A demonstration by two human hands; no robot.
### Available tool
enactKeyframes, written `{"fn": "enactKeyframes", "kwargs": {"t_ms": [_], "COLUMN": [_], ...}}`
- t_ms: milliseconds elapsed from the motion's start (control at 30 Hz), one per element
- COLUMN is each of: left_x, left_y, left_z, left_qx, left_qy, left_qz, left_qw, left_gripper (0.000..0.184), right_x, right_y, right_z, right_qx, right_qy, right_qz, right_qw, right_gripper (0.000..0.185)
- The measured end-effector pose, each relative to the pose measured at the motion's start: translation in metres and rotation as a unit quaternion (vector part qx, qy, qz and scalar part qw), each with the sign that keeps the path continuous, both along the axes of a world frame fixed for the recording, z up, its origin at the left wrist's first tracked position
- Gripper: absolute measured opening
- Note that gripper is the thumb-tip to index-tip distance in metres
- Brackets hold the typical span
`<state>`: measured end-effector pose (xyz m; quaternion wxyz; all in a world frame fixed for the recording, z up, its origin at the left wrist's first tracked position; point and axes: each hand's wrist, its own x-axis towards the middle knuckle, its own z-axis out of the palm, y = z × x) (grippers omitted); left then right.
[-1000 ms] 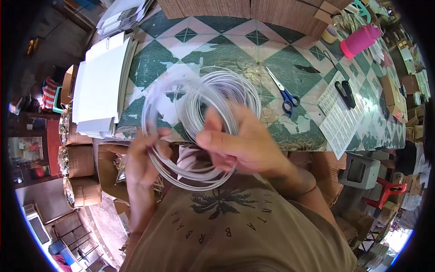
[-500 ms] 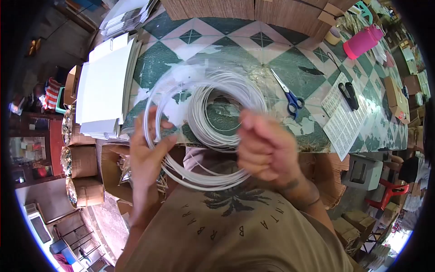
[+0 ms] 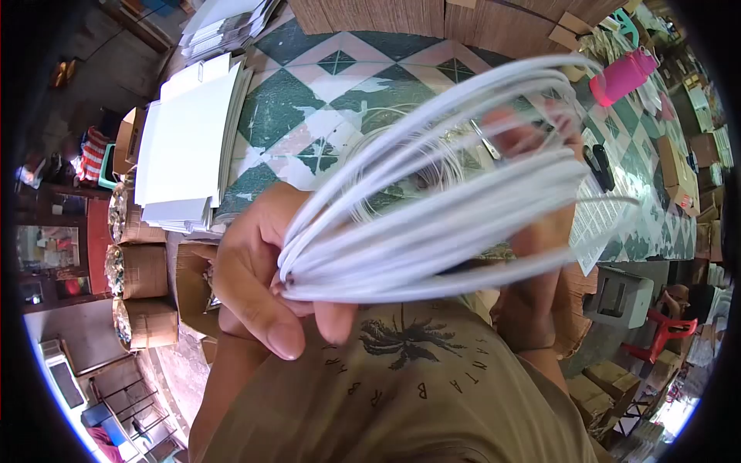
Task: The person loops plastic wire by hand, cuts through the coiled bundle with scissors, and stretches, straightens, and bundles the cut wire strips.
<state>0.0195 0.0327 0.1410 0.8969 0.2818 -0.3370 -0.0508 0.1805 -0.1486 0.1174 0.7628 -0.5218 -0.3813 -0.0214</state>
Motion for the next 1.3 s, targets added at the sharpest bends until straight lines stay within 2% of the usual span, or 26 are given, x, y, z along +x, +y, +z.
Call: {"fn": "enactKeyframes", "kwargs": {"t_ms": [33, 67, 133, 167, 200, 233, 267, 400, 467, 500, 533, 567, 600, 633, 700, 800, 900, 967, 1000, 1033, 1100, 1133, 1200, 1233, 1267, 1300], "left_x": [-0.005, -0.012, -0.034, -0.048, -0.060, -0.070, -0.076, -0.082, -0.075, -0.070, -0.065, -0.059, -0.052, -0.042, -0.019, 0.008, 0.009, 0.009, 0.008, 0.007, -0.001, -0.007, -0.019, -0.023, -0.027, -0.031], "left_y": [-0.001, -0.003, -0.014, -0.018, -0.019, -0.021, -0.029, -0.049, -0.034, -0.027, -0.021, -0.015, -0.012, -0.012, -0.017, -0.011, -0.015, -0.014, -0.012, -0.010, -0.010, -0.012, -0.017, -0.016, -0.014, -0.004], "left_z": [-0.005, -0.010, -0.020, -0.032, -0.043, -0.053, -0.061, -0.067, -0.060, -0.053, -0.043, -0.033, -0.024, -0.014, 0.003, 0.008, 0.003, -0.012, -0.023, -0.032, -0.036, -0.033, -0.027, -0.026, -0.026, -0.028], "left_qx": [0.017, 0.048, 0.176, 0.235, 0.274, 0.277, 0.245, -0.024, -0.019, -0.018, 0.048, 0.113, 0.115, 0.120, 0.124, 0.044, -0.064, -0.101, -0.108, -0.116, -0.125, -0.105, -0.066, -0.055, -0.043, -0.042], "left_qy": [0.021, 0.054, 0.147, 0.207, 0.268, 0.337, 0.405, 0.585, 0.535, 0.533, 0.478, 0.418, 0.414, 0.353, 0.223, 0.082, 0.093, 0.074, 0.044, 0.014, -0.015, -0.020, -0.029, -0.030, -0.030, 0.020], "left_qz": [0.053, 0.175, 0.469, 0.554, 0.600, 0.617, 0.611, 0.440, 0.455, 0.455, 0.474, 0.487, 0.485, 0.448, 0.359, 0.062, -0.101, -0.151, -0.175, -0.196, -0.209, -0.142, -0.003, 0.033, 0.069, 0.078], "left_qw": [0.998, 0.982, 0.853, 0.771, 0.702, 0.655, 0.635, 0.681, 0.712, 0.713, 0.738, 0.759, 0.762, 0.813, 0.898, 0.994, 0.988, 0.981, 0.978, 0.974, 0.970, 0.984, 0.997, 0.997, 0.996, 0.996], "left_gripper": [0.041, 0.041, 0.041, 0.041, 0.041, 0.041, 0.041, 0.051, 0.040, 0.040, 0.034, 0.029, 0.029, 0.027, 0.025, 0.033, 0.049, 0.054, 0.055, 0.056, 0.057, 0.059, 0.065, 0.067, 0.069, 0.071], "right_x": [-0.005, -0.008, -0.020, -0.025, -0.033, -0.039, -0.041, -0.046, -0.033, -0.027, -0.020, -0.017, -0.017, -0.018, -0.001, 0.006, 0.009, 0.002, 0.003, 0.005, 0.007, 0.007, 0.010, 0.012, 0.016, 0.023], "right_y": [-0.012, -0.020, -0.015, -0.013, -0.008, -0.003, 0.000, 0.015, 0.006, 0.000, -0.006, -0.010, -0.013, -0.016, -0.019, -0.022, -0.023, -0.021, -0.017, -0.011, -0.005, -0.004, -0.002, -0.001, 0.001, 0.004], "right_z": [0.001, 0.000, -0.010, -0.018, -0.024, -0.028, -0.028, -0.017, -0.002, 0.001, 0.003, 0.005, 0.009, 0.012, 0.011, 0.005, 0.003, 0.013, 0.004, -0.011, -0.020, -0.015, -0.002, -0.001, -0.004, -0.011], "right_qx": [-0.020, -0.037, 0.048, 0.056, 0.046, 0.035, 0.032, 0.001, -0.058, -0.057, -0.145, -0.217, -0.203, -0.187, -0.195, -0.181, -0.159, -0.288, -0.288, -0.272, -0.255, -0.249, -0.235, -0.224, -0.223, -0.162], "right_qy": [0.172, 0.337, 0.525, 0.571, 0.600, 0.624, 0.626, 0.584, 0.498, 0.496, 0.276, 0.025, 0.059, 0.093, -0.001, 0.003, 0.065, -0.040, -0.040, -0.009, 0.022, 0.089, 0.219, 0.281, 0.282, 0.336], "right_qz": [0.120, 0.234, 0.395, 0.475, 0.518, 0.561, 0.565, 0.638, 0.593, 0.593, 0.455, 0.261, 0.168, 0.072, -0.079, -0.117, -0.039, -0.144, -0.143, -0.053, 0.045, 0.126, 0.286, 0.360, 0.364, 0.457], "right_qw": [0.978, 0.911, 0.752, 0.667, 0.608, 0.543, 0.537, 0.502, 0.631, 0.632, 0.834, 0.940, 0.963, 0.975, 0.978, 0.976, 0.984, 0.946, 0.946, 0.961, 0.966, 0.956, 0.903, 0.861, 0.859, 0.807], "right_gripper": [0.053, 0.047, 0.030, 0.013, 0.011, 0.010, 0.010, 0.010, 0.016, 0.016, 0.018, 0.020, 0.021, 0.027, 0.037, 0.050, 0.065, 0.071, 0.071, 0.067, 0.064, 0.063, 0.061, 0.060, 0.060, 0.058]}}
